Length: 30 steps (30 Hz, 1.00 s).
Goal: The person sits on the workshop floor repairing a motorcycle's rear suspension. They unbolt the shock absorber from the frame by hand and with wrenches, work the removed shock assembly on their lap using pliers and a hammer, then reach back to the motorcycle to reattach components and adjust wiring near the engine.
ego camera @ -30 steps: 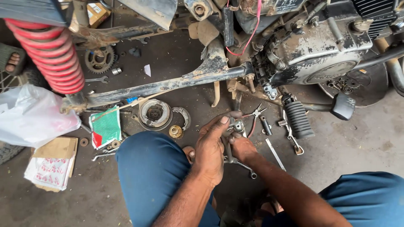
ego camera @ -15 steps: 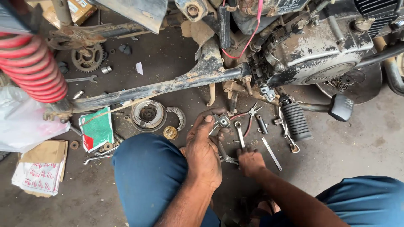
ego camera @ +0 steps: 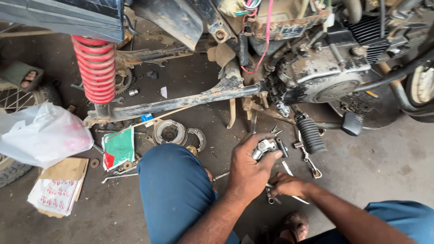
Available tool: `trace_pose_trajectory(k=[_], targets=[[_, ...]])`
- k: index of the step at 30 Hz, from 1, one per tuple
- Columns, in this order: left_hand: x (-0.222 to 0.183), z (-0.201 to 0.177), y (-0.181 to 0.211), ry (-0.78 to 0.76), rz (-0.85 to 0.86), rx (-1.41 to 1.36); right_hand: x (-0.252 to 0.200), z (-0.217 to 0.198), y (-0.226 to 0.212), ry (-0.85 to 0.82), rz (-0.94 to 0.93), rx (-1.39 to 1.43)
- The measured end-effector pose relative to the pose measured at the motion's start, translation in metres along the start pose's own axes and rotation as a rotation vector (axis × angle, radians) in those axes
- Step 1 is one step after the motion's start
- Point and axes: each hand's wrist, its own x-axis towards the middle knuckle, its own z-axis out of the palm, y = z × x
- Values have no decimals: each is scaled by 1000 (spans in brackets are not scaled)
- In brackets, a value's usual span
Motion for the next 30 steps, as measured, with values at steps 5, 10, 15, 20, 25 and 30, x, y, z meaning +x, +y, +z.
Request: trace_pose_trajectory(k=[5, 10, 15, 20, 25, 30], targets=[[-7, -2, 17, 33, 124, 207, -145, -32, -57, 137, -103, 646], [-12, -3, 20, 44, 160, 298, -235, -16, -101, 389, -247, 730], [-16, 8, 14, -31, 189, 313, -250, 22, -99, 475, -455, 694], [-18, 7, 5, -30, 272, 361, -258, 3, -129, 343, -262, 827], [-17, 6, 8, -82, 160, 317, -254, 9, -121, 483, -715, 622], [-20, 5, -2, -28, 237, 356, -248, 12, -115, 322, -417, 875]])
